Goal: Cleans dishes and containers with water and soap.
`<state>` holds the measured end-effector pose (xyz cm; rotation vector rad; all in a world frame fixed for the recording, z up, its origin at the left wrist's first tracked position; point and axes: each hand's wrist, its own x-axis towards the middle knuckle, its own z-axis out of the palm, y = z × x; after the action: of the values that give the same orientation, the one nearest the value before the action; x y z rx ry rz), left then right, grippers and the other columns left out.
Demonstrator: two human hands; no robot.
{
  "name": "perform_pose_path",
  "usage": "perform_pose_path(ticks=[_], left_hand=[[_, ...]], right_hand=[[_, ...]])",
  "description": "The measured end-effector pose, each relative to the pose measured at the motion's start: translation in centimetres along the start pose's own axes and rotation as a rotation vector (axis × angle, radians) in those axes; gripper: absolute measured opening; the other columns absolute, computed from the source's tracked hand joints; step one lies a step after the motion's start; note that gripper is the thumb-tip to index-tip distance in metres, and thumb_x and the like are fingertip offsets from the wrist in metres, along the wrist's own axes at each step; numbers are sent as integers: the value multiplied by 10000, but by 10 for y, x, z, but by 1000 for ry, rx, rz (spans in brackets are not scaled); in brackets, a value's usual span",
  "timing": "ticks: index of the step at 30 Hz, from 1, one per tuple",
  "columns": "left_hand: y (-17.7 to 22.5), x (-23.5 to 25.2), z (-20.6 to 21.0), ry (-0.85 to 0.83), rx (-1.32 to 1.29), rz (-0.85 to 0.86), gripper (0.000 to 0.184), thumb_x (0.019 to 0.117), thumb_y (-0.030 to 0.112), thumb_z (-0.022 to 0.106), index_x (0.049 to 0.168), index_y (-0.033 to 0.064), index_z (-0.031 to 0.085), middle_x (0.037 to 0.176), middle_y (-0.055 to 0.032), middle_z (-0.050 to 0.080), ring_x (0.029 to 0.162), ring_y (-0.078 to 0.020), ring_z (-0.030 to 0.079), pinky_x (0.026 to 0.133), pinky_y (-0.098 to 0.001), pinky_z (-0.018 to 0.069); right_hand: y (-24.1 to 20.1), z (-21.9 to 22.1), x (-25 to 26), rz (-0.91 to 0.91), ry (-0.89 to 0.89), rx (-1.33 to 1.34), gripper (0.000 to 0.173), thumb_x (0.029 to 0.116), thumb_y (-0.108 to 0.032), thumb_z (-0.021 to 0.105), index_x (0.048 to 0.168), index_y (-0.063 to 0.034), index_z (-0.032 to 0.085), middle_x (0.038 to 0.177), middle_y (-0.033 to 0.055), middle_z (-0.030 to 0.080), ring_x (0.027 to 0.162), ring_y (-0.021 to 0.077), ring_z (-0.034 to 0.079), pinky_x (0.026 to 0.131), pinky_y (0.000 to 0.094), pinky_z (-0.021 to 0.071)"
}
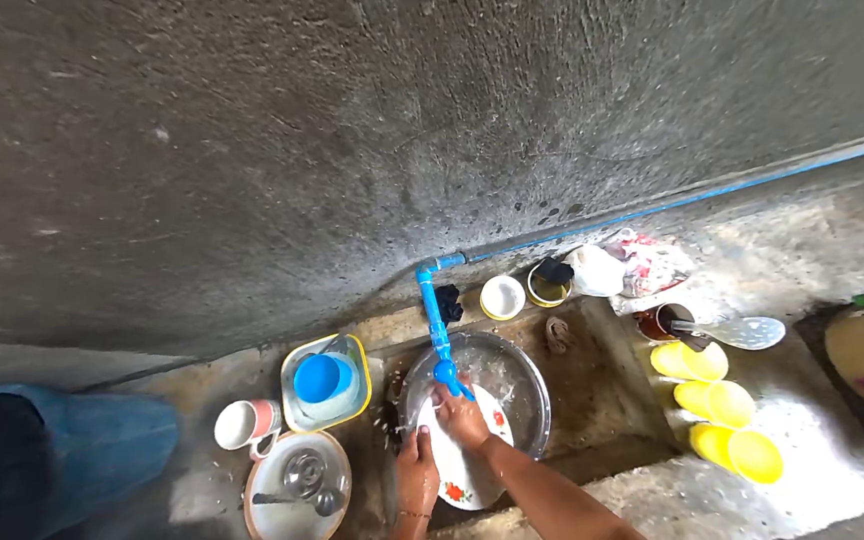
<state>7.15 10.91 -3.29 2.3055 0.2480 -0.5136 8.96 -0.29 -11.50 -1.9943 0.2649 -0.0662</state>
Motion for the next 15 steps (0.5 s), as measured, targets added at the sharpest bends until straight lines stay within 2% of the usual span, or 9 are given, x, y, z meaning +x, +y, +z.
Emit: perform_pose_path(ticks=[1,3,4,6,8,9,12,13,15], left_hand=[[-2,-4,1,23,-20,-14,404,1107,214,430,1238,-110,632,1126,-293,683,1112,-363,657,1023,-515,470],[-4,-5,1,-54,-109,-67,392,1091,209,476,1288,-107,600,1179,-290,665,1144,-349,642,1038,-500,468],[-6,-3,-2,-146,-191,-109,389,1064,169,526,1343,-99,561,1250,-278,644,1191,-320,627,1067,-469,466],[-10,4,-7,-323,-369,-160,409,982,44,606,1365,-76,528,1275,-226,633,1160,-237,633,1028,-398,509],[-11,11,-9,-411,-472,-144,472,909,-43,615,1369,-62,511,1261,-186,638,1126,-186,644,990,-354,537],[-11,12,-8,-408,-488,-140,496,900,-51,611,1383,-64,498,1267,-189,635,1125,-186,645,987,-353,538],[-10,6,-6,-340,-462,-161,482,915,-29,604,1383,-71,500,1266,-214,621,1122,-212,632,982,-373,524],[-10,6,-7,-328,-454,-161,474,920,-24,604,1381,-72,503,1266,-216,622,1126,-214,629,986,-373,520],[-11,8,-9,-321,-460,-164,455,924,-11,608,1366,-61,517,1247,-202,632,1114,-204,635,976,-367,528]], right_hand=[[6,-7,12,103,22,-34,287,976,-159,607,1179,7,722,1192,222,700,1188,382,634,1075,556,455],[14,-15,28,201,-15,-78,305,1011,-216,576,1146,22,711,1150,222,702,1148,370,654,1049,520,485],[10,-14,27,147,-32,-74,306,994,-204,595,1144,31,722,1153,226,712,1157,376,656,1064,527,477],[-3,-9,14,-26,-146,-73,350,1021,-250,565,1192,11,724,1210,221,705,1208,388,633,1108,549,436],[-10,-6,7,-185,-210,-95,340,1037,-272,543,1155,-20,738,1182,193,718,1183,380,646,1094,572,437],[-8,-9,10,-180,-223,-138,344,1039,-281,543,1167,-29,738,1192,192,715,1193,378,642,1103,570,429],[12,-39,38,106,-233,-288,368,1045,-269,531,1255,-7,683,1273,238,666,1259,403,597,1118,558,419],[20,-52,50,181,-205,-304,374,1059,-276,507,1254,-3,671,1265,232,665,1248,390,605,1109,544,436],[26,-79,75,226,-21,-285,373,1056,-265,500,1209,28,673,1167,225,697,1153,367,658,1047,517,492]])
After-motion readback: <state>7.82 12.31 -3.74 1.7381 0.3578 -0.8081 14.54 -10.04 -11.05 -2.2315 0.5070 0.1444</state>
